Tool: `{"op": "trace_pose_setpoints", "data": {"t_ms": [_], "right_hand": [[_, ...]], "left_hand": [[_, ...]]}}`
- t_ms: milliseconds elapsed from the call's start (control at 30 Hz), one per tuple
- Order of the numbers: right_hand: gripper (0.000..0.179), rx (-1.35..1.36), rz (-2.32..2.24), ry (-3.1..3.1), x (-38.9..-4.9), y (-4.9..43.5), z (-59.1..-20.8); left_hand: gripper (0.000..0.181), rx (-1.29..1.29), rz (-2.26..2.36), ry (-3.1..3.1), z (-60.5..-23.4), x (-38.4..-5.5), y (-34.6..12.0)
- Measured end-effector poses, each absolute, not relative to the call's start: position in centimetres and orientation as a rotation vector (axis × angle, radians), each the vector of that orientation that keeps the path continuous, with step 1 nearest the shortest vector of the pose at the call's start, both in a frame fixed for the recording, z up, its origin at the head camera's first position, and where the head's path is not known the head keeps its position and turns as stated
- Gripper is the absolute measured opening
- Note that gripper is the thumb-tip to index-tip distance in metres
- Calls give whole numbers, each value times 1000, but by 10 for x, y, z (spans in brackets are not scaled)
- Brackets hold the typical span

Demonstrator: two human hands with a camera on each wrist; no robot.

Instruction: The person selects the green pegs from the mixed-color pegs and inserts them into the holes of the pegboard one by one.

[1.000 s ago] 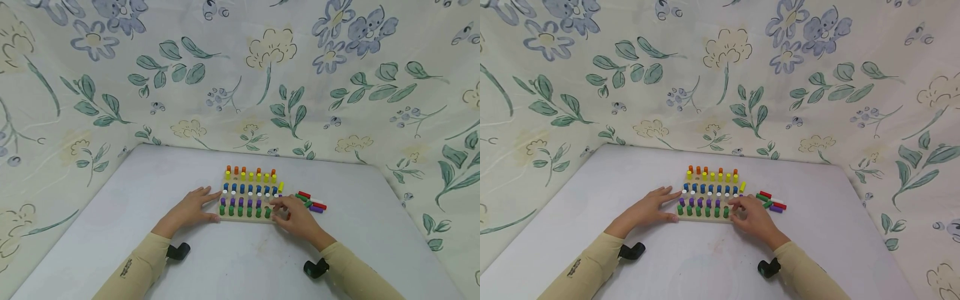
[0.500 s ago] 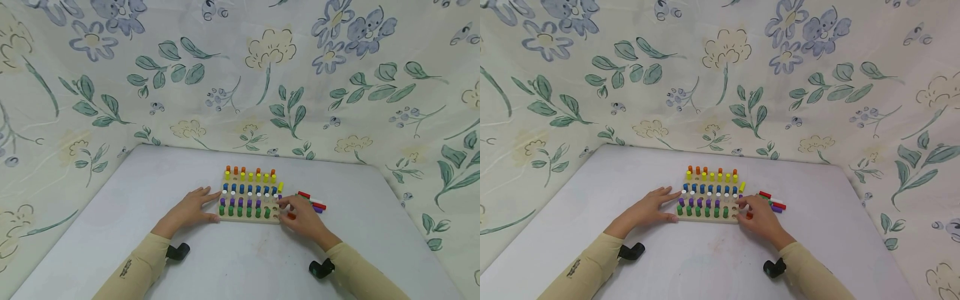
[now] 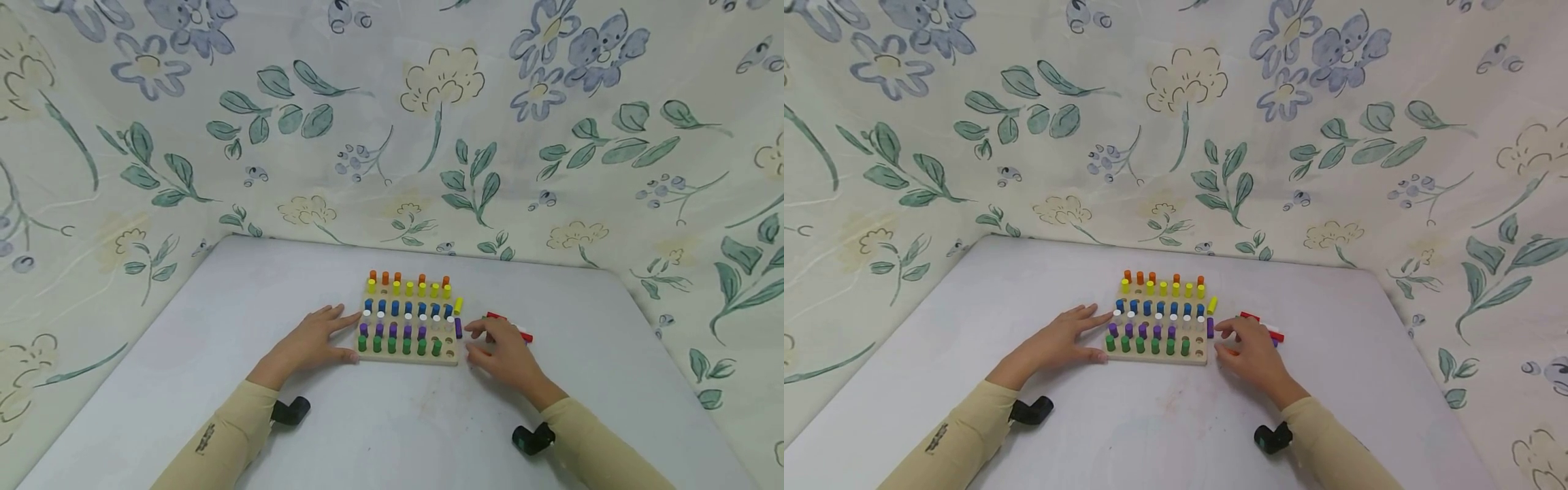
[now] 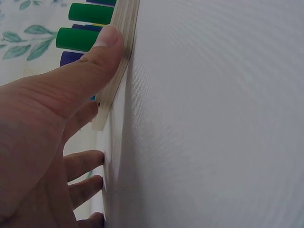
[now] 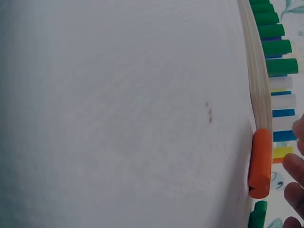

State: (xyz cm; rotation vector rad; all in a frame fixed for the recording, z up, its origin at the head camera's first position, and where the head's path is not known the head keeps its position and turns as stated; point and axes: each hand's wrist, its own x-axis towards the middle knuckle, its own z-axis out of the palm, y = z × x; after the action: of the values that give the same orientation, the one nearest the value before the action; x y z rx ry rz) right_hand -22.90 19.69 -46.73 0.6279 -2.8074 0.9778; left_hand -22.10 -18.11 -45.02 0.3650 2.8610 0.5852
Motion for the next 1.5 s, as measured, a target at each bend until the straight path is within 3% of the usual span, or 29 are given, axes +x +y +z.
{"op": "trace_pose_setpoints", "data": {"t_ms": [967, 1500], "right_hand": [[26, 427, 694, -2807, -236, 217, -473], [45, 260, 588, -2834, -233, 222, -468]], "left_hand": [[88, 366, 573, 2855, -449, -222, -181], [87, 362, 576, 2859, -448, -222, -180]]}}
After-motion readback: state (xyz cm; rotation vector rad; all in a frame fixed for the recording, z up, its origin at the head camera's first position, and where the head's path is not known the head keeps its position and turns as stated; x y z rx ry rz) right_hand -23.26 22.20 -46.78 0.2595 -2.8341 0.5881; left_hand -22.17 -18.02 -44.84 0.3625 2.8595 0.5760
